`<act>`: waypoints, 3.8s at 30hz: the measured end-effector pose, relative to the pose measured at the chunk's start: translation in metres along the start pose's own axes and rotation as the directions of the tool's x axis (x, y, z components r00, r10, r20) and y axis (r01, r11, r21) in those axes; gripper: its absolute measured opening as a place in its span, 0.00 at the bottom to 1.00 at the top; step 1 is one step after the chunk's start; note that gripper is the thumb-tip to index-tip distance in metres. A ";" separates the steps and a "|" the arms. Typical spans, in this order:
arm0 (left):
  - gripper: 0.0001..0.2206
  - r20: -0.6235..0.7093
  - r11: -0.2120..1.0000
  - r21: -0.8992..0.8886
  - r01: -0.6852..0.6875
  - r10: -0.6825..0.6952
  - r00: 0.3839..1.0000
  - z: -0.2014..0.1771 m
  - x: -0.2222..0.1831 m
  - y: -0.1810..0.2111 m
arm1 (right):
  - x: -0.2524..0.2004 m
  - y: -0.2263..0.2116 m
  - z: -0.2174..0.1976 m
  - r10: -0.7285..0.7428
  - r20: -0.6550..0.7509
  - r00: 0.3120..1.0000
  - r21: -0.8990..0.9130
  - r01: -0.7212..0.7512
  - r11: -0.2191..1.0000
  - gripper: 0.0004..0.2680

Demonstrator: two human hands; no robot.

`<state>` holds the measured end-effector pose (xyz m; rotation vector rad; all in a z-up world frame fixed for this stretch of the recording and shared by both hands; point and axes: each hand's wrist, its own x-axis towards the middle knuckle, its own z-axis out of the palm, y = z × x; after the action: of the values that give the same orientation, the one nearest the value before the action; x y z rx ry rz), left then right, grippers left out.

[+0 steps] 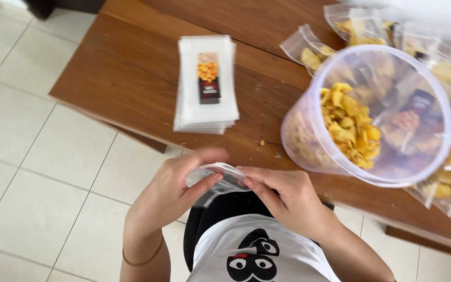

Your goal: The person is manually packing cassava chips from a large plastic bowl into small, individual clear plastic bags on a wooden table.

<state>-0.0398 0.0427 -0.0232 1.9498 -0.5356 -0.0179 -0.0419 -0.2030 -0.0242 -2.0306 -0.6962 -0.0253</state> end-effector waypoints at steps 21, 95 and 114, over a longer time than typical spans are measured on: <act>0.11 0.101 0.842 -0.448 -0.300 0.381 0.919 0.127 -0.001 0.080 | -0.126 -0.043 -0.066 0.064 -0.211 0.975 0.109 -0.042 0.993 0.18; 0.22 -0.253 0.745 0.402 -0.532 0.649 0.718 0.164 0.023 0.052 | -0.089 -0.057 -0.117 -0.139 0.026 0.990 -0.521 0.132 0.843 0.08; 0.27 -0.224 0.957 -0.074 -0.281 0.259 0.940 0.116 0.026 0.083 | -0.073 -0.033 -0.152 0.038 0.270 0.962 -0.539 0.118 0.834 0.10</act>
<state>-0.0750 -0.0950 0.0046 1.7359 -0.6420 0.3281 -0.0808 -0.3457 0.0634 -2.6088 -0.9913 0.0316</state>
